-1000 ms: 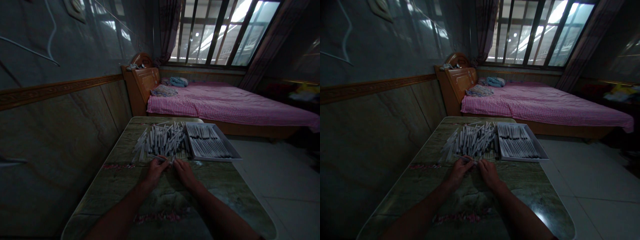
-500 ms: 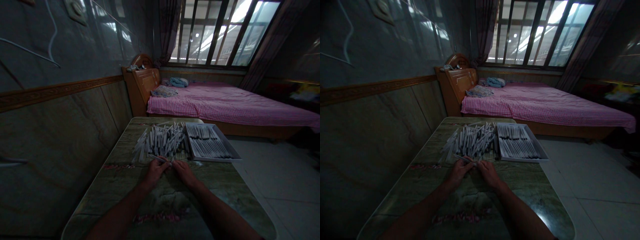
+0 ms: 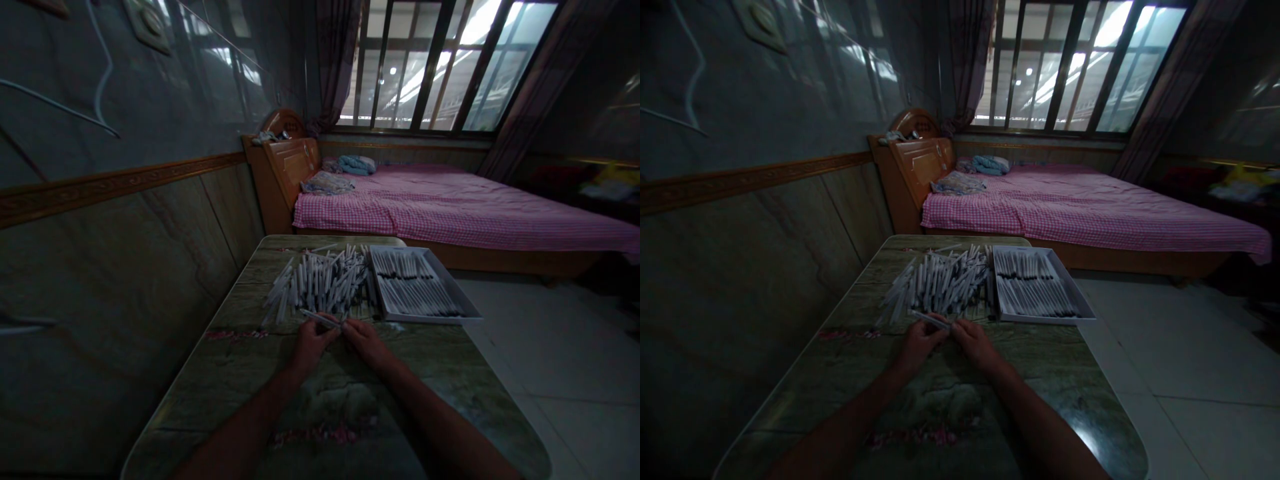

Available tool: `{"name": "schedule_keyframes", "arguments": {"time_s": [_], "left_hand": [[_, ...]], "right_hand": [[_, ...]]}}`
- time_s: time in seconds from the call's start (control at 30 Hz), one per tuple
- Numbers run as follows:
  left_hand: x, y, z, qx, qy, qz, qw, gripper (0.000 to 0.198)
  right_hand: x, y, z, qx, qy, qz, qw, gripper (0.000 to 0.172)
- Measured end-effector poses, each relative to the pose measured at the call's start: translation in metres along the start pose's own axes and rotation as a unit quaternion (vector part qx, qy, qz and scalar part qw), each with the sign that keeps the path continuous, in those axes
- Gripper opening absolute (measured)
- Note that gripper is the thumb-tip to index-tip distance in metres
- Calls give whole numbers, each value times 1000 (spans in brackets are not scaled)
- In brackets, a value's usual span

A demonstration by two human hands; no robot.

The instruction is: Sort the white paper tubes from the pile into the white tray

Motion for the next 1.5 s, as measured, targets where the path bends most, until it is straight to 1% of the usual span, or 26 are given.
{"name": "schedule_keyframes", "arguments": {"time_s": [0.1,0.2,0.37,0.43,0.5,0.6,0.67,0.73,0.77,0.83,0.93,1.03,1.13,1.27,1.37,1.5], "left_hand": [[0,2,-1,-12,4,-13,1000,31],[0,5,-3,-21,0,-15,1000,28],[3,6,-3,-8,-28,-4,1000,23],[1,5,-2,9,-46,-15,999,20],[-8,4,-3,41,-70,-59,995,17],[-30,3,-10,91,-138,-150,975,11],[-46,1,-15,89,-214,-192,954,10],[-57,-1,-20,74,-305,-196,929,14],[-60,-1,-22,70,-355,-192,912,17],[-60,-3,-25,57,-441,-160,881,23],[-50,-4,-24,29,-534,-115,837,29],[-39,-4,-24,9,-586,-97,805,32],[-34,-3,-26,0,-603,-87,793,30],[-33,-2,-28,-12,-615,-72,785,26],[-33,-2,-27,-18,-624,-63,778,28],[-32,-4,-23,-10,-633,-59,772,30]], "right_hand": [[-6,0,-3,11,-47,-58,997,54],[-12,1,-6,13,-102,-116,988,52],[-15,2,-5,10,-148,-177,973,48],[-17,3,-4,14,-148,-193,970,47],[-19,5,-2,9,-140,-210,967,45],[-24,7,1,-5,-123,-236,964,43],[-26,9,2,-6,-116,-249,962,44],[-27,9,2,-4,-115,-254,960,46],[-26,9,2,-2,-116,-252,961,47],[-25,8,2,0,-120,-244,962,47],[-23,7,1,6,-133,-235,963,47],[-22,7,0,11,-141,-228,963,46],[-22,7,-1,17,-145,-223,964,46],[-22,6,-4,20,-147,-221,964,46],[-23,5,-6,14,-140,-221,965,45],[-22,5,-8,20,-138,-220,966,47]]}}
Point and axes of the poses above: each hand's wrist, its own y-axis away from the middle knuckle, its own x-axis out of the palm, z = x × y, the point moved 4 cm from there along -y, towards the middle knuckle, and after that the axes turned 14 degrees about z, right-handed, at the moved point
